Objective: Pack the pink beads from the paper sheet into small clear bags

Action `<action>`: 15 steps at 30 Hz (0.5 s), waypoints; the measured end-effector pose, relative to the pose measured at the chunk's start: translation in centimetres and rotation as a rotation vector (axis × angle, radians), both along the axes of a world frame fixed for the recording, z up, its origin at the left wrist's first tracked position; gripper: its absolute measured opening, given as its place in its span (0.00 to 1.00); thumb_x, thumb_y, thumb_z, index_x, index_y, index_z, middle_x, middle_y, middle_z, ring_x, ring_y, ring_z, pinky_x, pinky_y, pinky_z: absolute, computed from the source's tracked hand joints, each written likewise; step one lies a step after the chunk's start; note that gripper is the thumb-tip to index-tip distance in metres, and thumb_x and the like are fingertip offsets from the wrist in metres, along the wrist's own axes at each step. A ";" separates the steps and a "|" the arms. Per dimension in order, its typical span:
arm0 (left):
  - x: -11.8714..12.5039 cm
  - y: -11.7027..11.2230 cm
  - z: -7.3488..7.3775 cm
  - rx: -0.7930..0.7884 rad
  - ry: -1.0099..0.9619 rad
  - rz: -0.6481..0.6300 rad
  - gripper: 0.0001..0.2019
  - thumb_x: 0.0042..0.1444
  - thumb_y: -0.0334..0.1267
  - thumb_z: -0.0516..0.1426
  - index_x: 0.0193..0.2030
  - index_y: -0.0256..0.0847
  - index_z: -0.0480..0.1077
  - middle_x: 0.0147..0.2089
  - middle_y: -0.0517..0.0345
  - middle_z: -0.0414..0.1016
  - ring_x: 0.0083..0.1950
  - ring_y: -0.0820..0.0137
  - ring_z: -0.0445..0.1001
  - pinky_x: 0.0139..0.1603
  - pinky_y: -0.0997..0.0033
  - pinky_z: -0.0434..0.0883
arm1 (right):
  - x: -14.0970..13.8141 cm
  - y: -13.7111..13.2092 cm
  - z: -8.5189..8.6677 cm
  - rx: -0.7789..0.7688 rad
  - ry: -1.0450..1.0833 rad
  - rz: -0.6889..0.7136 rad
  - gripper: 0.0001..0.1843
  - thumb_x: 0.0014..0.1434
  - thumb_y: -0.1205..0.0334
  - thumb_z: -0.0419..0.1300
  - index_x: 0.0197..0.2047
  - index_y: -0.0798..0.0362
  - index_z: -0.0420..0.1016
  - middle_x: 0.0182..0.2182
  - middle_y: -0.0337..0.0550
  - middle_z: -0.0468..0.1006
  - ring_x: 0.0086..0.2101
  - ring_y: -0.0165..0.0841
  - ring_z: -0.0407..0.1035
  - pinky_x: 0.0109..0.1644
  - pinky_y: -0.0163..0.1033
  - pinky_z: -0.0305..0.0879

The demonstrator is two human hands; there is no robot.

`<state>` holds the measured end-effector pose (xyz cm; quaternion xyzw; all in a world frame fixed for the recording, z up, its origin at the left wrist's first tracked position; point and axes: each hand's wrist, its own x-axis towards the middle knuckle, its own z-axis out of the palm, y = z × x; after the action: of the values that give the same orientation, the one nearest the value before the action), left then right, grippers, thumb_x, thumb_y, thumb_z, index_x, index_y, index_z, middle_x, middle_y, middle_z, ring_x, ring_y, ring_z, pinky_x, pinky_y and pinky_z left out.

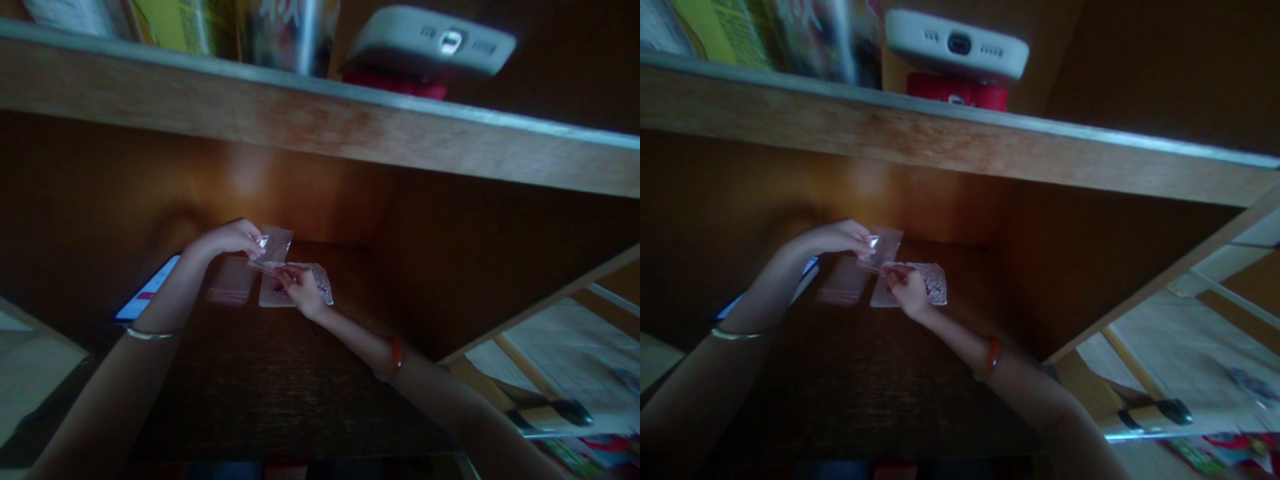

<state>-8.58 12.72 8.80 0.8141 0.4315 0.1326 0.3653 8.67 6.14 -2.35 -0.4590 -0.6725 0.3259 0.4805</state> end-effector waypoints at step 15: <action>-3.0 2.5 -3.8 -0.112 0.471 0.259 0.12 0.29 0.37 0.68 0.21 0.38 0.70 0.12 0.55 0.68 0.20 0.57 0.72 0.24 0.60 0.70 | -4.9 -0.4 1.6 0.155 -0.797 -0.012 0.16 0.59 0.56 0.53 0.27 0.54 0.77 0.24 0.46 0.76 0.30 0.35 0.69 0.33 0.37 0.59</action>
<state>-11.62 15.21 4.97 0.7392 0.6117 -0.0386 0.2792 3.76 5.74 -0.75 -0.5157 -0.8259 0.0681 0.2174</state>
